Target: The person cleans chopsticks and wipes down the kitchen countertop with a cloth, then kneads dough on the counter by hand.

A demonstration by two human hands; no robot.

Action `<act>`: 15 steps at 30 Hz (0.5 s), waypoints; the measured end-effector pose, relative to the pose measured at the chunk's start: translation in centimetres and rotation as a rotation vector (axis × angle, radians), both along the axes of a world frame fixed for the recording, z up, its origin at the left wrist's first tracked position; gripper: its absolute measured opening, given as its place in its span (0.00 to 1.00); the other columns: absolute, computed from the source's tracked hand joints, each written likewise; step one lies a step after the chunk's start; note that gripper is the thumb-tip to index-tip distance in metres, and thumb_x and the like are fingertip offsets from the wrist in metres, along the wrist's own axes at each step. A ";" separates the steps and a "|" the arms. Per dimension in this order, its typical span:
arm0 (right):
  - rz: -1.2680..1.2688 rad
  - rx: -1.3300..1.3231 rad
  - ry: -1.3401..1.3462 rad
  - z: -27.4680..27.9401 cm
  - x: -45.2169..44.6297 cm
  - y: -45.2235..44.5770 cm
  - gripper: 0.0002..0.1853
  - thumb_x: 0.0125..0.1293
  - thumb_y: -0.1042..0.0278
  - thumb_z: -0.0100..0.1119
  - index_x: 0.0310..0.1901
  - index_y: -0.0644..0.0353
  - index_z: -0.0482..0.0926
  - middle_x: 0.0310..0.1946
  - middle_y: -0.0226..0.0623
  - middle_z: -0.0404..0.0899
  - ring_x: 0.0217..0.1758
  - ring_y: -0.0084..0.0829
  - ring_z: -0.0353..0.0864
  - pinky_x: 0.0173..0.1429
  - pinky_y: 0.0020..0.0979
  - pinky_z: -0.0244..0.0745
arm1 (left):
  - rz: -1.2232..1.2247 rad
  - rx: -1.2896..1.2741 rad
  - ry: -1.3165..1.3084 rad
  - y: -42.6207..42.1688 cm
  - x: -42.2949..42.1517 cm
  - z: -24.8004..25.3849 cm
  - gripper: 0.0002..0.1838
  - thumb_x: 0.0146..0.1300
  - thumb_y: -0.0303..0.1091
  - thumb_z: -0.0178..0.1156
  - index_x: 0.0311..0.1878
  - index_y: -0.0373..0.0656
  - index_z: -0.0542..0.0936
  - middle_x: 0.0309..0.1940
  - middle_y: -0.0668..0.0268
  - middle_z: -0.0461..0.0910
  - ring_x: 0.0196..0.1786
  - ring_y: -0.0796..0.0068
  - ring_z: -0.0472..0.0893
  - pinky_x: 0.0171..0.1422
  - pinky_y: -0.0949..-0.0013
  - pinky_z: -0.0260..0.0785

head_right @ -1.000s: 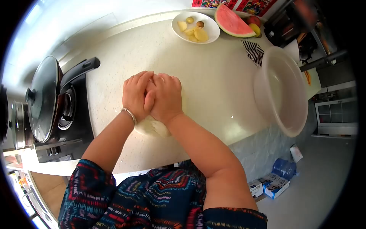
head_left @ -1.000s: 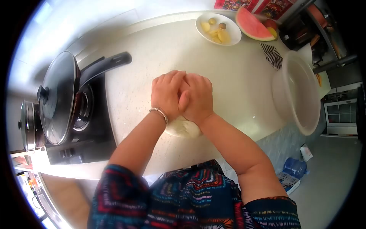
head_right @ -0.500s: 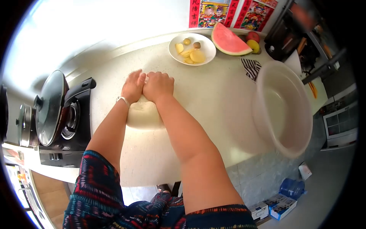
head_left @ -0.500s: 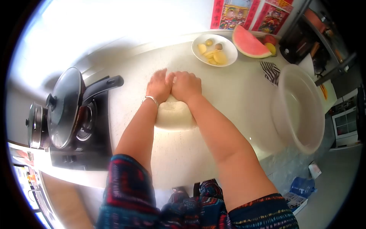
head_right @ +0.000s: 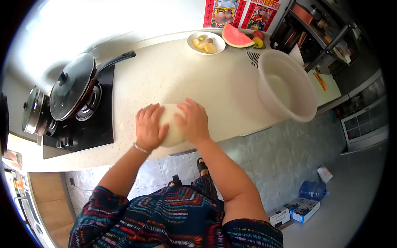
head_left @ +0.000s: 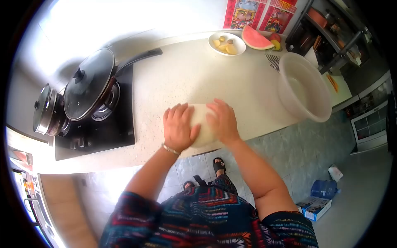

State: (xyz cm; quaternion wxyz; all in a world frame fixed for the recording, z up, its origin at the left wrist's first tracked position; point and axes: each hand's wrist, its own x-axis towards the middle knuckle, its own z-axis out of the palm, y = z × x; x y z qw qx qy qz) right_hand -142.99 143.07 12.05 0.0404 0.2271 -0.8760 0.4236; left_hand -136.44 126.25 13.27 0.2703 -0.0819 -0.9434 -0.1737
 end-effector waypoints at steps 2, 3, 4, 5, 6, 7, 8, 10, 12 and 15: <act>-0.003 -0.030 0.354 -1.5 3.7 1.1 0.24 0.59 0.51 0.53 0.55 0.53 0.75 0.55 0.45 0.73 0.59 0.48 0.70 0.64 0.49 0.60 | -0.023 -0.024 0.066 0.7 3.4 -2.7 0.33 0.60 0.57 0.50 0.58 0.38 0.71 0.61 0.48 0.67 0.65 0.43 0.64 0.68 0.41 0.50; 0.013 -0.001 0.457 -2.0 5.4 1.6 0.24 0.59 0.52 0.53 0.56 0.53 0.74 0.58 0.44 0.70 0.60 0.49 0.68 0.64 0.50 0.58 | -0.036 -0.055 0.100 0.7 4.7 -4.0 0.34 0.60 0.58 0.49 0.59 0.39 0.70 0.62 0.48 0.65 0.67 0.42 0.62 0.69 0.38 0.48; 0.032 0.029 0.558 -2.0 6.5 1.9 0.25 0.59 0.54 0.53 0.57 0.53 0.73 0.60 0.44 0.67 0.62 0.50 0.65 0.64 0.51 0.57 | -0.057 -0.056 0.114 0.7 5.7 -4.6 0.35 0.56 0.61 0.53 0.59 0.44 0.72 0.63 0.50 0.65 0.68 0.43 0.61 0.70 0.36 0.46; 0.037 0.029 0.561 -2.0 7.0 2.1 0.25 0.59 0.54 0.53 0.57 0.53 0.73 0.60 0.44 0.67 0.62 0.50 0.65 0.64 0.51 0.57 | -0.052 -0.055 0.116 0.3 6.0 -5.3 0.35 0.56 0.61 0.53 0.59 0.44 0.72 0.63 0.50 0.65 0.68 0.43 0.61 0.70 0.36 0.46; 0.046 0.052 0.534 -1.7 7.6 2.3 0.24 0.60 0.54 0.53 0.57 0.53 0.73 0.61 0.43 0.67 0.62 0.49 0.65 0.65 0.52 0.56 | -0.099 -0.069 0.114 -0.1 6.0 -5.1 0.35 0.56 0.61 0.55 0.59 0.44 0.72 0.63 0.50 0.65 0.68 0.43 0.61 0.71 0.37 0.46; 0.055 0.075 0.504 -1.5 8.2 2.7 0.24 0.60 0.54 0.53 0.57 0.53 0.73 0.61 0.42 0.66 0.63 0.47 0.65 0.65 0.53 0.54 | -0.146 -0.083 0.108 -0.4 6.1 -4.9 0.35 0.55 0.60 0.56 0.60 0.45 0.71 0.64 0.50 0.65 0.68 0.43 0.61 0.71 0.37 0.47; 0.080 0.114 0.498 -1.1 7.4 3.2 0.23 0.62 0.54 0.53 0.56 0.56 0.73 0.59 0.44 0.69 0.61 0.47 0.67 0.65 0.47 0.57 | -0.162 -0.086 0.056 -0.8 6.1 -4.5 0.36 0.54 0.57 0.60 0.61 0.45 0.71 0.65 0.49 0.63 0.68 0.42 0.61 0.71 0.39 0.48; 0.004 -0.101 0.296 -0.5 5.1 3.8 0.24 0.63 0.53 0.53 0.57 0.57 0.73 0.57 0.45 0.71 0.60 0.46 0.69 0.65 0.44 0.60 | -0.116 -0.074 0.024 -0.7 6.7 -2.9 0.37 0.53 0.56 0.62 0.62 0.43 0.69 0.66 0.47 0.62 0.69 0.41 0.60 0.71 0.40 0.48; -0.075 -0.313 0.074 -0.2 2.2 4.2 0.25 0.64 0.52 0.52 0.57 0.59 0.73 0.56 0.46 0.73 0.59 0.45 0.71 0.64 0.40 0.63 | 0.001 0.098 0.007 -0.8 7.8 -3.9 0.43 0.50 0.54 0.65 0.66 0.39 0.65 0.67 0.42 0.59 0.69 0.39 0.59 0.72 0.43 0.49; -0.071 -0.464 -0.531 -2.5 -1.6 3.6 0.21 0.66 0.59 0.53 0.58 0.58 0.73 0.56 0.38 0.74 0.60 0.30 0.70 0.60 0.35 0.66 | 0.426 1.055 -0.018 1.2 9.1 -8.3 0.36 0.68 0.56 0.48 0.68 0.36 0.60 0.68 0.46 0.58 0.70 0.51 0.59 0.72 0.54 0.52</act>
